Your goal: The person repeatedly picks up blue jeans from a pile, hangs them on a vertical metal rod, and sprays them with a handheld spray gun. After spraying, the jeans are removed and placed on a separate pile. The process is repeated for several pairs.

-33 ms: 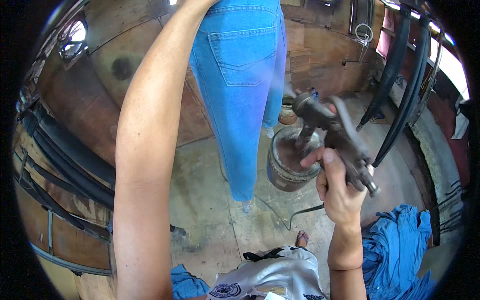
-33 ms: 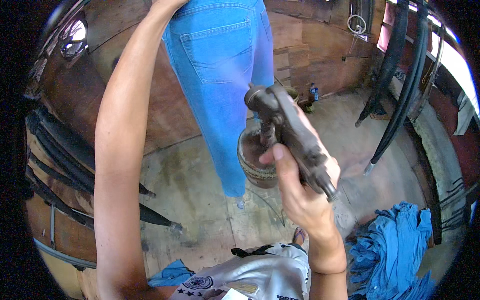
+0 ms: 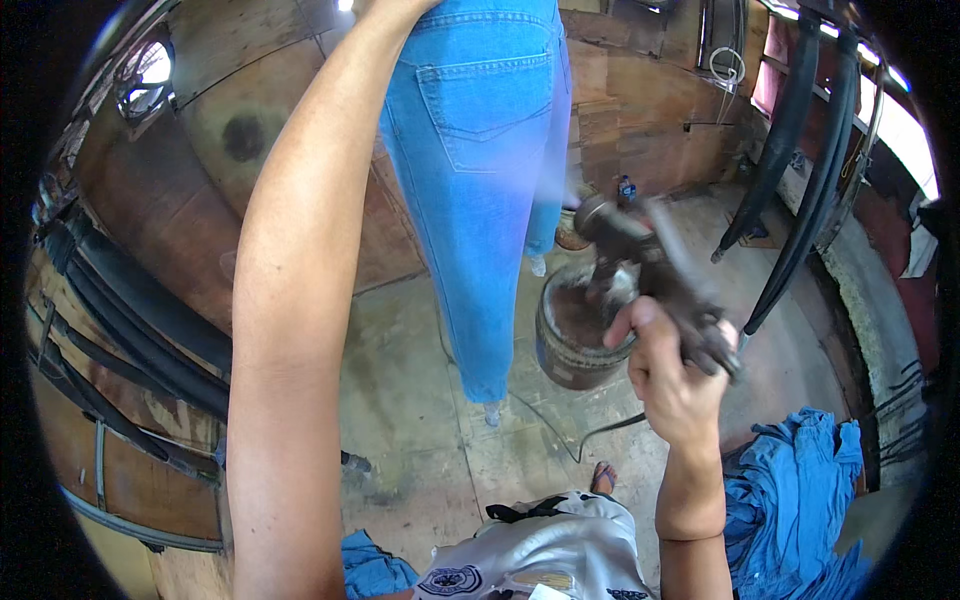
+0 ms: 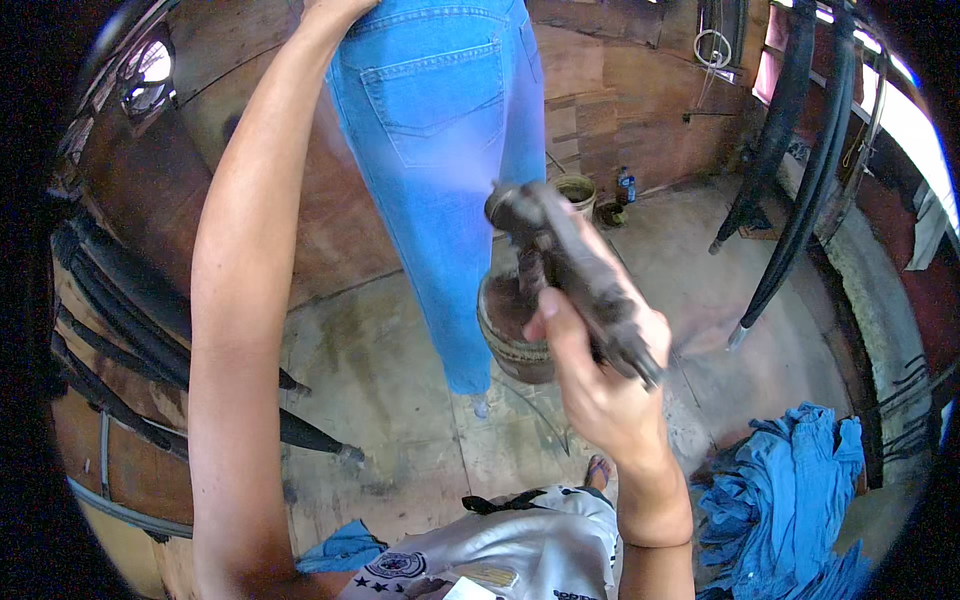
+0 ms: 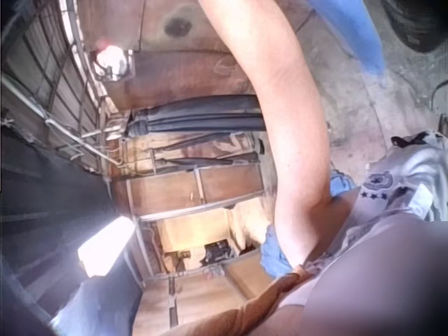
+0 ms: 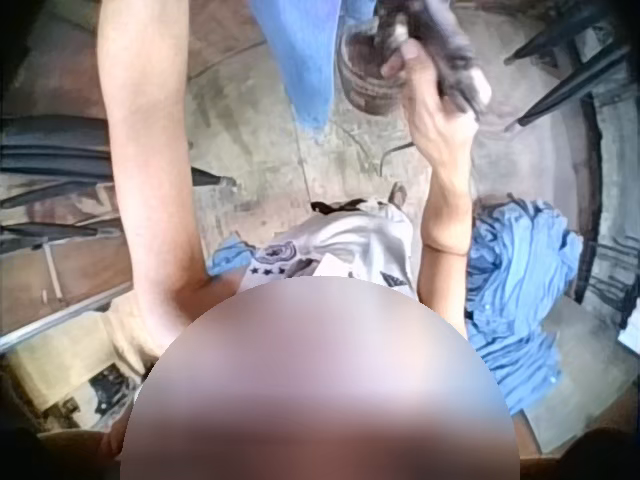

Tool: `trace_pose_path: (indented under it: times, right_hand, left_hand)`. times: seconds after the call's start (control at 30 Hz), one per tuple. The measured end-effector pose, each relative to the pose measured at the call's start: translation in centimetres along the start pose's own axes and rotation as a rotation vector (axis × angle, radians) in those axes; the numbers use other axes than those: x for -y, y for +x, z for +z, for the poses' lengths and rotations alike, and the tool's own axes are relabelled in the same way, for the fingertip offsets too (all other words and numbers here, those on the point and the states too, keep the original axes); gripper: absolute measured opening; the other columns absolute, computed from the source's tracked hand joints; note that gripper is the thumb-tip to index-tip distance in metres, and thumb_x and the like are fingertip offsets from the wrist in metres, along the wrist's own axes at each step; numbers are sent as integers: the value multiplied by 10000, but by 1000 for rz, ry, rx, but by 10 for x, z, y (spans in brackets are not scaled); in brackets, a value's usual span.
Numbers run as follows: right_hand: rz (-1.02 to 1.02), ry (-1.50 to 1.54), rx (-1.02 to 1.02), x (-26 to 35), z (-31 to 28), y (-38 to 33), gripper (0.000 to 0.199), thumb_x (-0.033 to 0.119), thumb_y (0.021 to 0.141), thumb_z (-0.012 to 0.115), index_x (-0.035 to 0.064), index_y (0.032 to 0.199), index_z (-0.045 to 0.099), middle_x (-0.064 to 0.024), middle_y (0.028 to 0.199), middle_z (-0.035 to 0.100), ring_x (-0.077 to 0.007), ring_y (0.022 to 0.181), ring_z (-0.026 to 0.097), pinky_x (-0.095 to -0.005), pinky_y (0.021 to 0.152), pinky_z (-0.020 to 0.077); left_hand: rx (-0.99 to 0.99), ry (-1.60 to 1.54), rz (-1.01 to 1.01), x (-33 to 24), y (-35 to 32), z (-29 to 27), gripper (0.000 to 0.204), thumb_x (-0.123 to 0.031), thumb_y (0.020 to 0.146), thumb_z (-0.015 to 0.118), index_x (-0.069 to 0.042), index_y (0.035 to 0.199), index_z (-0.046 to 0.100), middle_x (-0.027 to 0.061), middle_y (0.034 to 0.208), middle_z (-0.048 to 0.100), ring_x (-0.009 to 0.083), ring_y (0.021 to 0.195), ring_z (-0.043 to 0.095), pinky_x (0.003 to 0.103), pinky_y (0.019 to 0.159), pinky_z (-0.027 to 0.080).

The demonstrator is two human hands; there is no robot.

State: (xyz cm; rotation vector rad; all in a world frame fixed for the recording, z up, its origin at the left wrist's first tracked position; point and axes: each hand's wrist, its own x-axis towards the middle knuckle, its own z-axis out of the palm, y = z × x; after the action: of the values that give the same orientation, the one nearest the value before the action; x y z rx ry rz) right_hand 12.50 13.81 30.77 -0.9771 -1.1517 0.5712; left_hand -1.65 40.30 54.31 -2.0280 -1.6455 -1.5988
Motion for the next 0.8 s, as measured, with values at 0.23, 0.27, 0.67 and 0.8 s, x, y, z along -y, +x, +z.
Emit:
trace_pose_path:
  times: [0.23,0.27,0.67,0.8]
  right_hand:
    - [320,-321,267,-75,0,12,460,74,936,610,30,1393,576,-95,730,651,-90,745,603,-276,752,512]
    - [326,-357,280,-80,-1,15,466,69,935,611,34,1398,573,-97,755,671,-90,752,612,-280,759,515]
    - [-24,120,40,1,-29,70,238,199,993,572,-10,919,658,-104,781,685,-73,430,452,-230,379,337]
    - [276,-11,213,-41,-24,68,124,143,946,639,24,954,672,4,690,649,-45,548,531,-245,489,422]
  left_hand:
    - [-169,89,2,-6,-1,-11,967,-722,639,781,87,1159,673,284,1204,674,359,1166,652,444,997,503]
    - [-63,1,96,-5,3,-12,920,-694,657,789,76,1148,681,264,1173,689,337,1132,664,433,972,511]
    - [202,-350,167,52,48,-23,644,-429,825,795,42,1236,642,116,1114,708,172,946,656,311,838,528]
    - [315,-330,242,73,73,-30,579,-410,848,760,44,1193,662,141,1083,721,198,929,678,338,821,542]
